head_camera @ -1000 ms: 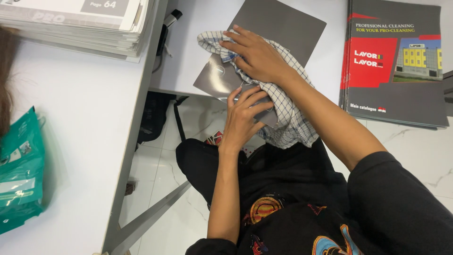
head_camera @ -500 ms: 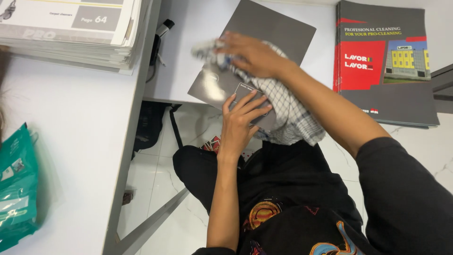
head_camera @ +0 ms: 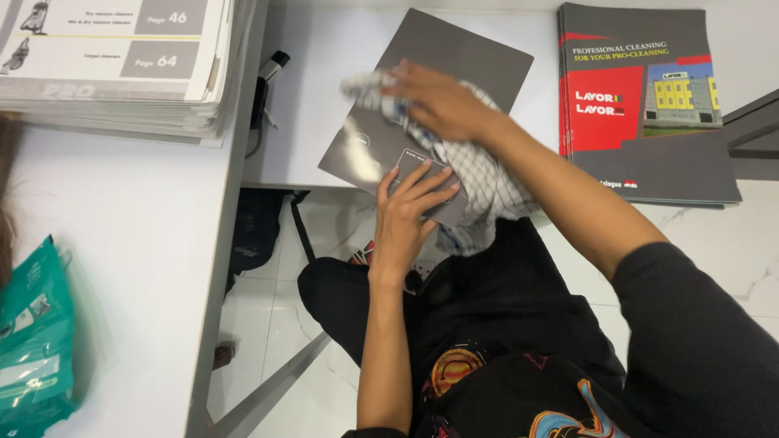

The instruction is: Cleaning and wiping catalog covers with a cloth.

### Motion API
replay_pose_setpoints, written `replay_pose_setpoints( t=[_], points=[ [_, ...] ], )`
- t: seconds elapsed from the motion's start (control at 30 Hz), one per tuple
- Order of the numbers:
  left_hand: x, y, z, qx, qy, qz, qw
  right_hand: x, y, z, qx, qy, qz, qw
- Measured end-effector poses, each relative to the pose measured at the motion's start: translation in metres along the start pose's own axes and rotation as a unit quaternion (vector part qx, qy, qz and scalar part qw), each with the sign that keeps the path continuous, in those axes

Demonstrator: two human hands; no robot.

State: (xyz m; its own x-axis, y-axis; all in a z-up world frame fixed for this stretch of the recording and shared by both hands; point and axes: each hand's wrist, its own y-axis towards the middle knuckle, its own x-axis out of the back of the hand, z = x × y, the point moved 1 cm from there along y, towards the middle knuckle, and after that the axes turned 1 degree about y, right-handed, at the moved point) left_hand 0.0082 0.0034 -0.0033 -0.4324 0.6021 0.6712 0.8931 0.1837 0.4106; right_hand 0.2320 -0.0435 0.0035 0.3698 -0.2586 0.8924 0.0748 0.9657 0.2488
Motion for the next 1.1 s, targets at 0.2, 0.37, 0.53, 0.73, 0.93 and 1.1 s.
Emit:
replay_pose_setpoints(
  t=[0.2,0.37,0.53,0.73,0.93,1.1],
  points=[
    [0.006,0.009,-0.006,0.003,-0.019,-0.005,1.000,0.001,0.000,-0.051,-0.193,-0.074,-0.168,0.964],
    [-0.001,0.003,-0.002,0.013,0.014,0.017,1.000,0.008,-0.025,0.031,-0.041,-0.044,-0.064,0.996],
    [0.014,0.004,-0.023,-0.002,-0.003,0.014,1.000,-0.002,-0.040,-0.043,-0.240,-0.093,-0.180,0.949],
    [0.002,0.007,-0.005,-0.001,-0.006,-0.003,1.000,-0.006,-0.040,0.014,-0.293,-0.105,-0.170,0.935],
    [0.008,0.011,-0.023,-0.005,-0.004,-0.003,1.000,-0.015,-0.007,-0.062,-0.264,-0.125,-0.194,0.936],
    [-0.012,0.003,0.000,0.055,0.051,0.019,0.997,-0.014,0.013,0.012,-0.013,-0.028,-0.023,0.999]
  ],
)
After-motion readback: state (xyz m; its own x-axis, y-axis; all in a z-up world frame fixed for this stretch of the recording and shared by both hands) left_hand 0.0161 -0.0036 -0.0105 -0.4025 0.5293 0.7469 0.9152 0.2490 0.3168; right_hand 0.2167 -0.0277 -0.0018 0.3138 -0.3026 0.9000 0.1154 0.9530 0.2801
